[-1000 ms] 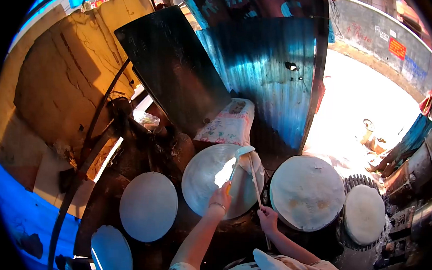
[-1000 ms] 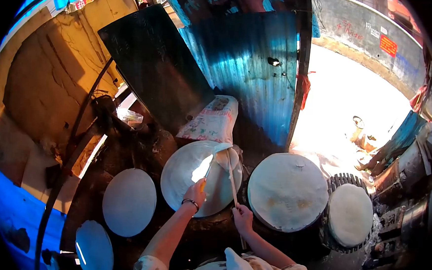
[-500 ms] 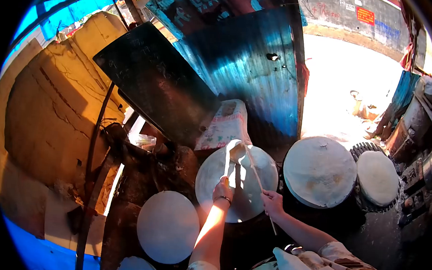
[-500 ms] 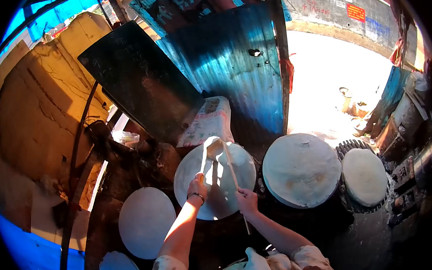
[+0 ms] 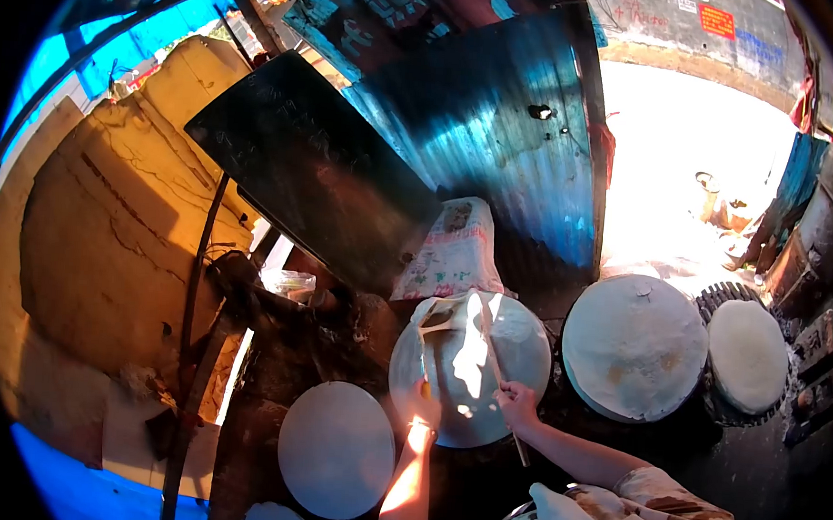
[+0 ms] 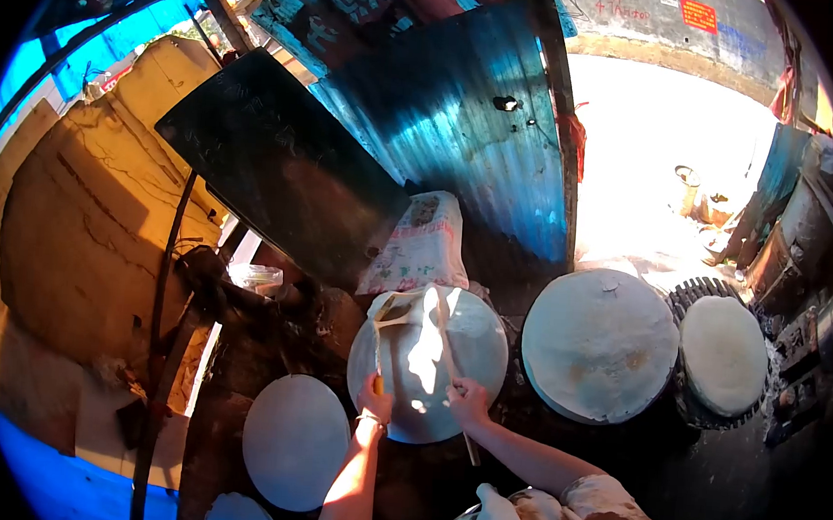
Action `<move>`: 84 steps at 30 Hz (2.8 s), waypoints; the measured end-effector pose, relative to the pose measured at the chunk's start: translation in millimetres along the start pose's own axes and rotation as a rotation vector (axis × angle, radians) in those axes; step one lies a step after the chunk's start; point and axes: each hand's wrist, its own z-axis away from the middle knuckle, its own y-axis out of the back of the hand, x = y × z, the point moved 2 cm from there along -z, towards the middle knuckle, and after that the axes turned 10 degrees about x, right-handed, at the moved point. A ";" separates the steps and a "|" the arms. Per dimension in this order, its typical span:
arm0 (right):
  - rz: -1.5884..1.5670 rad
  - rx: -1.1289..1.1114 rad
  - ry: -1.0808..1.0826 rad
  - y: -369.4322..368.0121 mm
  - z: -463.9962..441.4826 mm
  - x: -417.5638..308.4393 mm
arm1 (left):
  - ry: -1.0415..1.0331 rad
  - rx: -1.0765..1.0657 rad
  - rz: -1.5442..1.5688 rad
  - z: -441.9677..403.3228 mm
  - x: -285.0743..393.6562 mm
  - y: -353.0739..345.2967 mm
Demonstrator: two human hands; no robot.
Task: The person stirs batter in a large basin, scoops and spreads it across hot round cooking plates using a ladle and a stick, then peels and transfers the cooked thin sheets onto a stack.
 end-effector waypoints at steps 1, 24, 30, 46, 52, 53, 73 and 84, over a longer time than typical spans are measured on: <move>0.043 -0.060 0.038 -9.9 -0.4 0.1 | -0.014 0.055 0.053 4.7 -15.2 -7.5; 0.399 -0.697 0.008 17.4 -78.5 -105.0 | 0.981 -0.023 0.867 210.8 70.2 155.3; 0.343 -0.773 -0.137 1.8 -93.6 -77.6 | 1.163 -0.297 1.572 214.5 39.0 134.7; 0.598 -1.037 -0.178 45.2 -170.9 -138.7 | 0.887 0.108 1.429 206.9 96.0 187.1; 0.695 -1.087 -0.098 -14.5 -123.1 -129.4 | 0.970 0.212 1.353 194.9 111.7 190.0; 0.725 -1.145 -0.099 -2.7 -126.2 -126.5 | 0.992 0.227 1.329 191.0 120.1 195.8; 0.643 -1.052 -0.228 -45.2 -171.0 -121.8 | 0.821 0.231 1.503 206.3 86.0 184.9; 0.558 -1.106 -0.162 -19.8 -177.6 -138.4 | 0.916 0.282 1.470 220.3 107.9 191.6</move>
